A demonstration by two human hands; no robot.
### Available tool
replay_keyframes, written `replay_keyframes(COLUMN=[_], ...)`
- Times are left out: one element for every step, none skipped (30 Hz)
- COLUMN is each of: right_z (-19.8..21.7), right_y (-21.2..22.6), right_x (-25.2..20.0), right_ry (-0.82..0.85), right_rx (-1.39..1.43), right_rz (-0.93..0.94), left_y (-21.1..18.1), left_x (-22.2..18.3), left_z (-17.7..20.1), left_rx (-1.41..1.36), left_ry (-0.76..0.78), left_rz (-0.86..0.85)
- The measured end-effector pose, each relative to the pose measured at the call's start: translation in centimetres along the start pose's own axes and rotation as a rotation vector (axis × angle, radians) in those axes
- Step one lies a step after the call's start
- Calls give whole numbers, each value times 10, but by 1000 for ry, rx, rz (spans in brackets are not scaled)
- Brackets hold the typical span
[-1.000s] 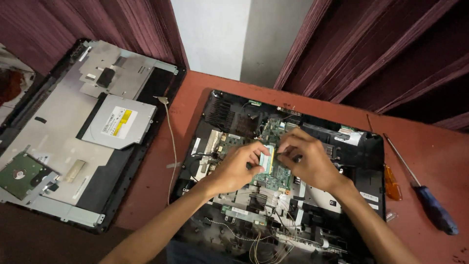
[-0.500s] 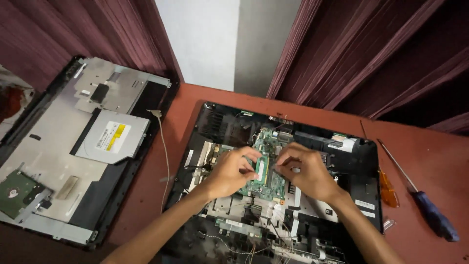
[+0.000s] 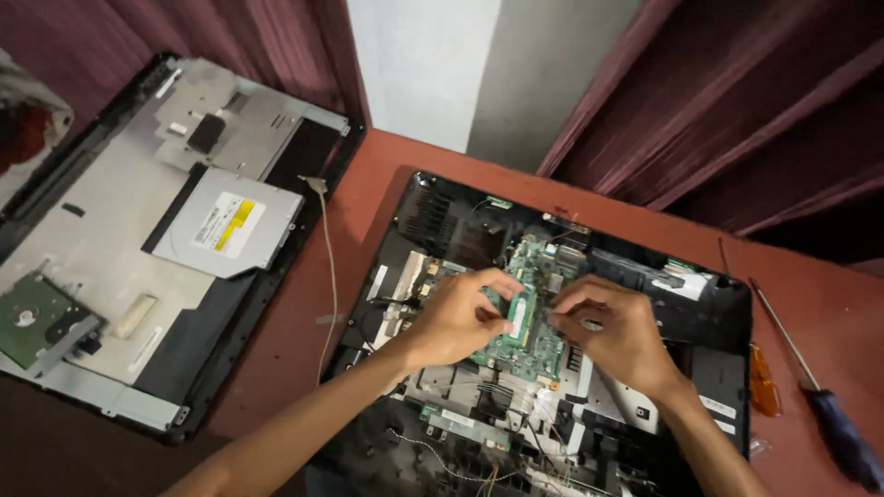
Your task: Repairing a laptop by connecting internal ribbon cables and using a screwdriver to secure components.
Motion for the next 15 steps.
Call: replay_keyframes(right_z=[1, 3, 4, 4, 3, 3, 2, 2, 2, 1, 1, 1, 1, 0, 1], right_y=[-4, -8, -13, -13, -12, -12, -12, -12, -12, -12, -13, -13, -13, -13, -12], right_x=[1, 2, 2, 2, 2, 2, 2, 2, 1, 3, 3, 2, 3, 4, 4], right_ry=[8, -8, -23, -15, -24, -34, -28, -34, -42, -39, -38, -38, -39, -32, -26], right_rx=[-4, 24, 53, 52, 56, 60, 58, 51, 43, 41, 34, 28, 26, 18, 9], right_rz=[-7, -12, -23, -36, -44, -52, -57, -66, -73, -75, -72, -69, -71, -65, -58], left_y=[2, 3, 5, 5, 4, 2, 6, 8, 10, 10, 10, 9, 10, 10, 9], left_x=[1, 2, 2, 1, 1, -1, 0, 1, 2, 2, 2, 1, 1, 1, 1], left_z=[-1, -2, -4, -6, -6, -6, -8, -9, -11, -10, -10, -11, -11, -11, -11], left_rx=[-9, -6, -5, -15, -18, -20, -25, -33, -39, -43, -52, -61, -63, -68, -72], left_ry=[-4, 1, 9, 7, -10, -26, -30, -35, -40, -43, -34, -25, -24, -28, -32], left_rz=[5, -10, -19, -9, -33, -58, -53, -52, -54, -53, -60, -68, -68, -72, -77])
Point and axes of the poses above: each hand's wrist, its own x-axis towards the middle knuckle, its own z-axis out of the back of the hand, y = z × x, the point moved 4 cm from there along x, towards the middle knuckle, and after that the axes turned 15 degrees about x, right-handed, at the moved point
